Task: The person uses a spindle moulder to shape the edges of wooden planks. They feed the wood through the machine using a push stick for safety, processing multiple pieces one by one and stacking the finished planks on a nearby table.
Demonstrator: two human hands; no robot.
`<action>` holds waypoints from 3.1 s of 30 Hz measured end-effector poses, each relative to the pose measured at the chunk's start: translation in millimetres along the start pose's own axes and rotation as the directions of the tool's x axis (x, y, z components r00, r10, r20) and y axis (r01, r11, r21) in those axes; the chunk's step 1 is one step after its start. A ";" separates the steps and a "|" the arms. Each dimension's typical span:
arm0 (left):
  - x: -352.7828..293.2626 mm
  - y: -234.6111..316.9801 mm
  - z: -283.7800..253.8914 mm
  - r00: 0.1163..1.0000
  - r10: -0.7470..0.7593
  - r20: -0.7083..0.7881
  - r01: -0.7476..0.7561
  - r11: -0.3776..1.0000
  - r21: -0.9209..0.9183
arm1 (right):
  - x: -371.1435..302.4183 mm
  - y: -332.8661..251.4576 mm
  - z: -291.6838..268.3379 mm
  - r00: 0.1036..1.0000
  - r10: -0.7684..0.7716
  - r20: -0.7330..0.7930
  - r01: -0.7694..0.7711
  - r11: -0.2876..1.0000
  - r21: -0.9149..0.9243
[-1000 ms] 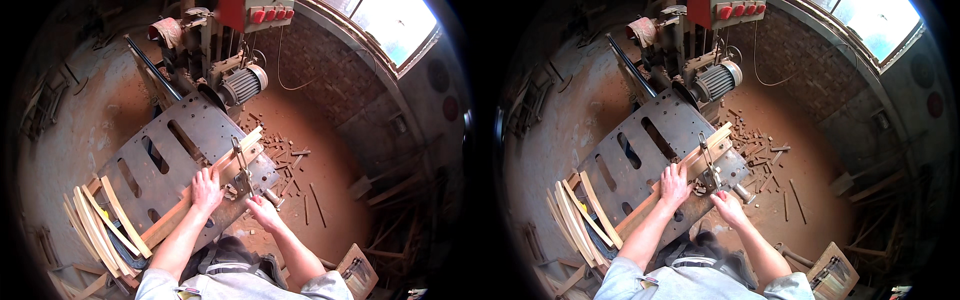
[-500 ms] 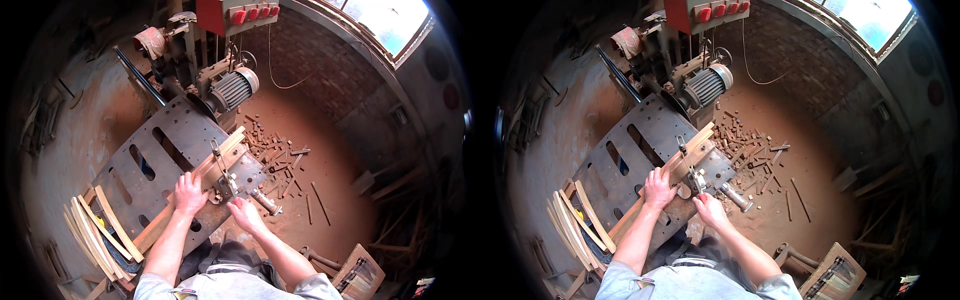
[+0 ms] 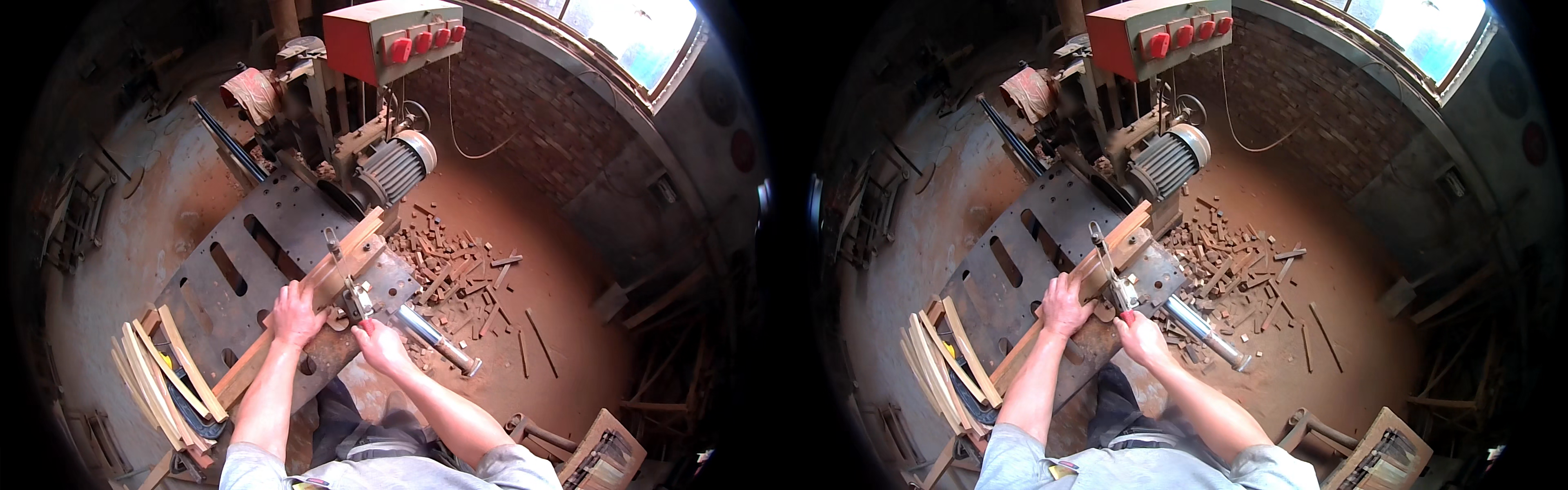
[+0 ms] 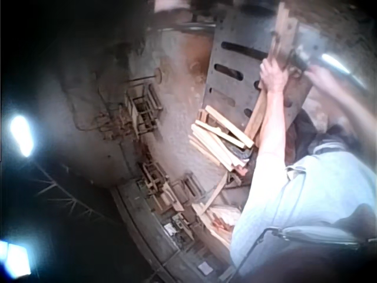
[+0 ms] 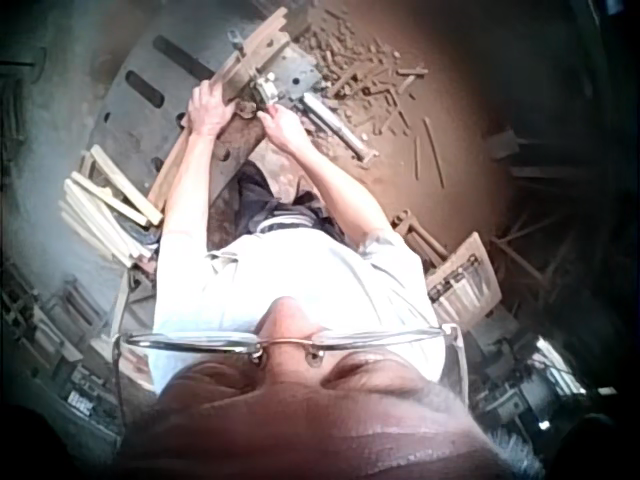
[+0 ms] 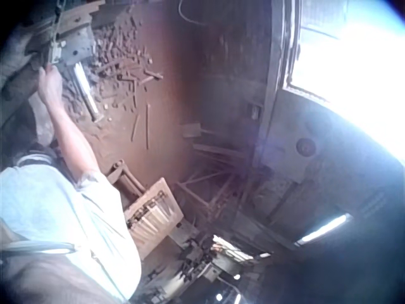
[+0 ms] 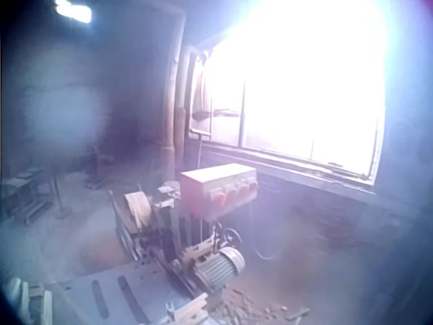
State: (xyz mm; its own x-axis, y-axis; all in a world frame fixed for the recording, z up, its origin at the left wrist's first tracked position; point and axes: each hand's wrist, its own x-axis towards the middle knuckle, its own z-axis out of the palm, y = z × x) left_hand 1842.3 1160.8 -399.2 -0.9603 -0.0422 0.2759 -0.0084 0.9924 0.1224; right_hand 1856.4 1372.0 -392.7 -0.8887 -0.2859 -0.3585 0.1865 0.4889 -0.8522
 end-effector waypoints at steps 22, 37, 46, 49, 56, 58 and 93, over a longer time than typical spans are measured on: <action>0.8 -25.1 27.2 0.981 0.058 -0.188 -0.050 0.998 0.047 | 36.3 20.9 18.8 0.993 -0.117 0.018 0.117 0.993 0.016; 7.5 -62.7 49.3 0.952 0.008 -0.305 0.012 0.998 0.064 | 84.1 23.1 42.6 0.965 -0.264 0.010 0.264 0.965 -0.008; 51.0 -98.4 20.3 0.967 -0.079 -0.244 0.084 0.996 0.010 | 114.9 -45.8 39.1 0.982 -0.174 0.073 0.179 0.982 -0.066; 70.1 -120.2 6.3 0.975 -0.094 -0.202 0.094 0.996 -0.006 | 126.8 -79.2 46.2 0.989 -0.123 0.077 0.128 0.990 -0.056; 96.8 -152.8 2.2 0.983 -0.141 -0.121 0.133 0.989 -0.066 | 149.3 -124.1 56.7 0.995 0.000 0.098 0.010 0.995 -0.104; 104.4 -169.7 0.2 0.982 -0.143 -0.122 0.137 0.989 -0.058 | 158.3 -138.5 65.8 0.993 -0.012 0.113 0.029 0.989 -0.147; 256.5 -425.7 -52.3 0.989 -0.122 -0.085 0.123 0.992 -0.004 | 337.4 -320.3 223.0 0.987 -0.127 0.094 0.132 0.990 -0.047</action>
State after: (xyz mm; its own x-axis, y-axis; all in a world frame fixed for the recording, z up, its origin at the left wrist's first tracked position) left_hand 1614.1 721.5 -330.8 -0.9249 -0.1730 0.3385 -0.1249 0.9793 0.1593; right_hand 1590.2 935.1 -325.6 -0.8621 -0.4217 -0.2811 0.0478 0.4847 -0.8734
